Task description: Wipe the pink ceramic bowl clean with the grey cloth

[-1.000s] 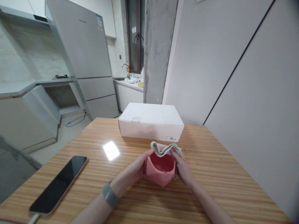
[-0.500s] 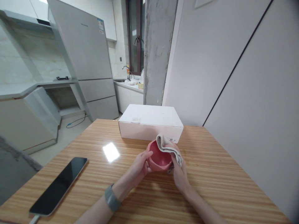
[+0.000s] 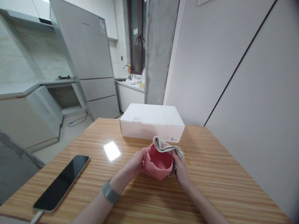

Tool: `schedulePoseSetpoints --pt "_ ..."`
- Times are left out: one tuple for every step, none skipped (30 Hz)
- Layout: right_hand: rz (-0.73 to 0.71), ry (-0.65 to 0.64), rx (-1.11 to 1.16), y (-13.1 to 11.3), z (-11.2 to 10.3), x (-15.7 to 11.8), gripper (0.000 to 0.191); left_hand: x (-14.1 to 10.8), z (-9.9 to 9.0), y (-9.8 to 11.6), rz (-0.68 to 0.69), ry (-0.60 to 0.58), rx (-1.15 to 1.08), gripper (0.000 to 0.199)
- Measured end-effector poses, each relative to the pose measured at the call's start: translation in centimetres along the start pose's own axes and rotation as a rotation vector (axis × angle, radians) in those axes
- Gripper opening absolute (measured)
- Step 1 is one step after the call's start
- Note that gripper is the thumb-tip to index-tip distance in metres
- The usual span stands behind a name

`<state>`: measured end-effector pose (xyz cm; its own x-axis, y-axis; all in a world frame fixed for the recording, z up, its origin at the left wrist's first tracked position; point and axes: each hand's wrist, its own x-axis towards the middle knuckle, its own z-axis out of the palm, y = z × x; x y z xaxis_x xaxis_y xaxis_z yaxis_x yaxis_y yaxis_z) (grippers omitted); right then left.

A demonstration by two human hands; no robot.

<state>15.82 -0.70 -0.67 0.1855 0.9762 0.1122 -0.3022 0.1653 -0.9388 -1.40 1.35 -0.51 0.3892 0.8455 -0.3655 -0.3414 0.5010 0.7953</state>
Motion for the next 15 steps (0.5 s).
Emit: schedulePoseSetpoints --pt "-0.035 0.008 -0.023 -0.1 0.0 0.0 0.042 0.0 0.2 -0.2 0.017 0.011 -0.018 0.034" --pt "-0.066 0.021 -0.046 -0.2 -0.1 0.0 0.043 0.0 0.5 -0.4 0.036 0.009 -0.042 0.031" --pt "-0.091 0.036 -0.066 -0.3 -0.2 0.1 0.044 -0.1 0.8 -0.7 0.055 -0.008 -0.071 0.029" --pt "-0.102 0.057 -0.075 -0.3 -0.3 0.2 0.045 -0.2 1.2 -0.9 0.07 -0.04 -0.102 0.028" --pt "-0.098 0.082 -0.073 -0.2 -0.5 0.3 0.045 -0.3 1.5 -1.2 0.078 -0.081 -0.132 0.029" --pt "-0.085 0.105 -0.063 0.0 -0.7 0.5 0.045 -0.3 1.8 -1.3 0.079 -0.124 -0.155 0.031" --pt "-0.067 0.125 -0.05 0.2 -0.9 0.7 0.044 -0.4 2.0 -1.4 0.069 -0.161 -0.159 0.035" --pt "-0.05 0.14 -0.038 0.4 -1.1 0.9 0.043 -0.5 2.1 -1.4 0.047 -0.184 -0.14 0.039" --pt "-0.037 0.153 -0.028 0.6 -1.2 1.0 0.043 -0.5 2.1 -1.2 0.02 -0.191 -0.102 0.044" --pt "-0.024 0.152 -0.024 0.8 -1.3 1.0 0.043 -0.6 1.9 -1.0 -0.006 -0.191 -0.056 0.049" --pt "-0.005 0.136 -0.021 1.0 -1.4 1.1 0.043 -0.7 1.8 -0.8 -0.024 -0.186 -0.015 0.054" --pt "0.021 0.11 -0.012 1.2 -1.4 1.0 0.043 -0.7 1.6 -0.5 -0.035 -0.177 0.014 0.056" --pt "0.05 0.083 0.0 1.3 -1.4 0.9 0.043 -0.7 1.4 -0.3 -0.032 -0.166 0.024 0.056" --pt "0.078 0.057 0.01 1.3 -1.3 0.9 0.044 -0.7 1.2 -0.2 -0.018 -0.154 0.018 0.054" --pt "0.099 0.036 0.019 1.3 -1.3 0.8 0.044 -0.7 1.1 -0.1 -0.001 -0.141 0.002 0.051"
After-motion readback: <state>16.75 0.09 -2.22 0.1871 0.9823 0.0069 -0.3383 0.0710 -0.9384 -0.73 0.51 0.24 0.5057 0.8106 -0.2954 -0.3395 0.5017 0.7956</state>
